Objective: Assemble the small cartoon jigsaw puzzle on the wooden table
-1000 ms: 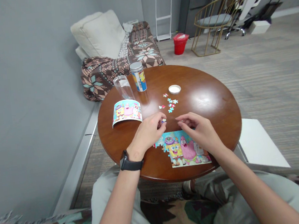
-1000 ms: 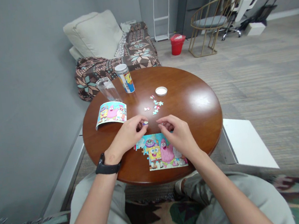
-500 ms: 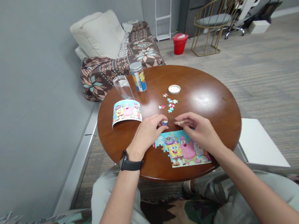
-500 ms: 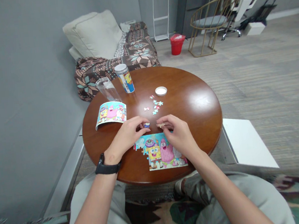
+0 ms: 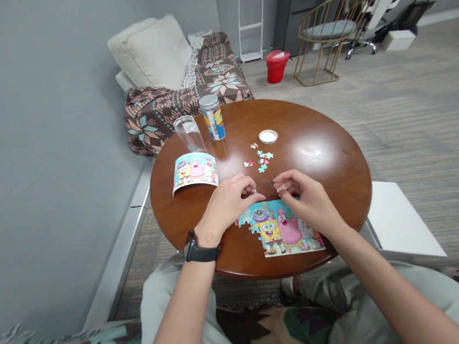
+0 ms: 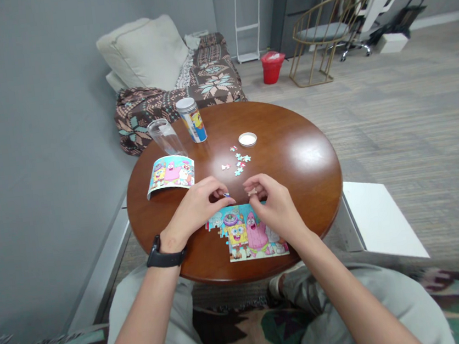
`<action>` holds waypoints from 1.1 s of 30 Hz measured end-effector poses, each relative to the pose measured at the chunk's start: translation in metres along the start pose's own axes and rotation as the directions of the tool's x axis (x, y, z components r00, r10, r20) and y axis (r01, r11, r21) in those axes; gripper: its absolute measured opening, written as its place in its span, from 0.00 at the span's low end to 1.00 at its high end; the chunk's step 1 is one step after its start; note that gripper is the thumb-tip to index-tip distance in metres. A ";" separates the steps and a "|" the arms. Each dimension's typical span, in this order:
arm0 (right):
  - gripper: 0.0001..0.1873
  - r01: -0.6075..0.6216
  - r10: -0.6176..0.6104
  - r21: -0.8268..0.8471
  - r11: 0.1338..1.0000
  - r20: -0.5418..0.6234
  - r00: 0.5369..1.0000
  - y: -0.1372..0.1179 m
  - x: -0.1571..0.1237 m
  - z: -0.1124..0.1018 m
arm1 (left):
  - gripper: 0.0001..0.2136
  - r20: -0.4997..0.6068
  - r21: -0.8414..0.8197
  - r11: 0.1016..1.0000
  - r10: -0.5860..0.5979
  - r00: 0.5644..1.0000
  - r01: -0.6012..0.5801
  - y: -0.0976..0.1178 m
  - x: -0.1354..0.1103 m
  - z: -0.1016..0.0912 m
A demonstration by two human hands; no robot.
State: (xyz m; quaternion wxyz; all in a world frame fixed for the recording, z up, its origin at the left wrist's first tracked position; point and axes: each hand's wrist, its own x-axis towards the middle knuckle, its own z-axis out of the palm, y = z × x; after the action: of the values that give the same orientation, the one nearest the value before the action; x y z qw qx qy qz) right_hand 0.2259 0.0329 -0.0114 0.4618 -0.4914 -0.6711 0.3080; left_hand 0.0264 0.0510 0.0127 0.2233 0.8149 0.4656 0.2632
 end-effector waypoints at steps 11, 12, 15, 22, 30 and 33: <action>0.08 -0.056 0.055 0.047 0.997 0.022 0.998 0.001 -0.001 0.001 | 0.03 0.022 0.000 1.000 0.009 1.000 -0.009 -0.003 0.001 0.000; 0.08 -0.055 0.054 0.050 0.997 0.020 0.998 0.001 -0.001 0.001 | 0.04 0.020 -0.010 1.000 0.005 1.000 -0.005 -0.003 0.001 0.000; 0.08 -0.048 0.048 0.058 0.997 0.011 0.999 0.001 0.000 0.002 | 0.07 0.000 -0.034 0.999 0.005 1.000 -0.005 -0.004 0.001 0.001; 0.07 -0.046 0.047 0.066 0.997 -0.001 0.999 0.002 0.000 0.002 | 0.07 0.000 0.013 1.000 0.014 1.000 -0.014 -0.006 0.001 0.003; 0.07 -0.008 0.008 0.021 1.000 -0.021 1.000 0.003 0.001 0.001 | 0.11 0.001 0.045 0.998 0.046 0.999 -0.046 -0.006 0.001 0.002; 0.14 -0.036 0.041 0.109 0.993 -0.045 0.998 0.004 0.000 0.003 | 0.11 -0.029 0.063 0.996 0.064 0.998 -0.062 -0.006 0.000 0.002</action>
State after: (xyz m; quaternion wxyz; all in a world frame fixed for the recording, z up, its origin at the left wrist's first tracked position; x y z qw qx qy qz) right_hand 0.2247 0.0347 -0.0158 0.4976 -0.4857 -0.6326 0.3412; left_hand 0.0243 0.0538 0.0078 0.1823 0.8316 0.4510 0.2680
